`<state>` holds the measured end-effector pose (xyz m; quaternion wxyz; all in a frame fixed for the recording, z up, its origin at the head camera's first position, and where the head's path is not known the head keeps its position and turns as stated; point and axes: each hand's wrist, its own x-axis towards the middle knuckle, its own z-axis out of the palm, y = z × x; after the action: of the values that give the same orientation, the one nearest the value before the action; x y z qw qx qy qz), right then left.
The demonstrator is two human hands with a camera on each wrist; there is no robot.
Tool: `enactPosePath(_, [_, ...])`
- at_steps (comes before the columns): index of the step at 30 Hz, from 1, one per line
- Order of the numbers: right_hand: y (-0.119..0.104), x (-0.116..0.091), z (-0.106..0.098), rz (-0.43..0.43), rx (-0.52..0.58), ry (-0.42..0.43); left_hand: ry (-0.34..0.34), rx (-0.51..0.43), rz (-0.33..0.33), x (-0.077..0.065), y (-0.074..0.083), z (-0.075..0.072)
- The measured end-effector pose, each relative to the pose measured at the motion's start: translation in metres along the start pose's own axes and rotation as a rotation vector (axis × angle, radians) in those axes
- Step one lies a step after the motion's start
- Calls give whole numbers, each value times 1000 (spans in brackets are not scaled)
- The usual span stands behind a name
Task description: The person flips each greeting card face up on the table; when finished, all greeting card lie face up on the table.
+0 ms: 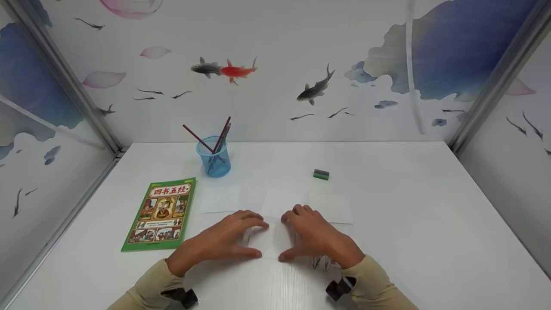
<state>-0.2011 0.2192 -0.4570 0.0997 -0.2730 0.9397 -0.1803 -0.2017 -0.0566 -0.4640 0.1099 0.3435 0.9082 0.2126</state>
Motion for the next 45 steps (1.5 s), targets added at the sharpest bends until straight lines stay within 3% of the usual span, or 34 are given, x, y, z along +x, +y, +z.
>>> enactPosePath(6, [1,0,-2,-3,61,-29,-4,-76,52,-2,-3,-4])
enactPosePath(11, [4,0,-5,-32,142,-11,56,-124,94,0,-3,-3])
enactPosePath(15, [7,2,-7,-63,280,68,147,-116,86,2,-2,-1])
enactPosePath(19, [1,5,-8,-81,419,207,246,-148,54,2,6,0])
enactPosePath(22, [-7,6,-9,-110,508,326,291,-260,47,3,14,0])
enactPosePath(25, [-14,6,-8,-172,547,392,285,-446,58,5,21,1])
enactPosePath(29, [-15,7,-4,-269,514,413,266,-651,58,6,22,5])
enactPosePath(32, [-15,7,-2,-294,446,447,271,-714,56,6,20,9])
enactPosePath(38, [-11,7,-1,-213,336,500,257,-726,45,6,16,10])
enactPosePath(45, [-5,9,-1,10,346,509,289,-867,-14,7,12,7])
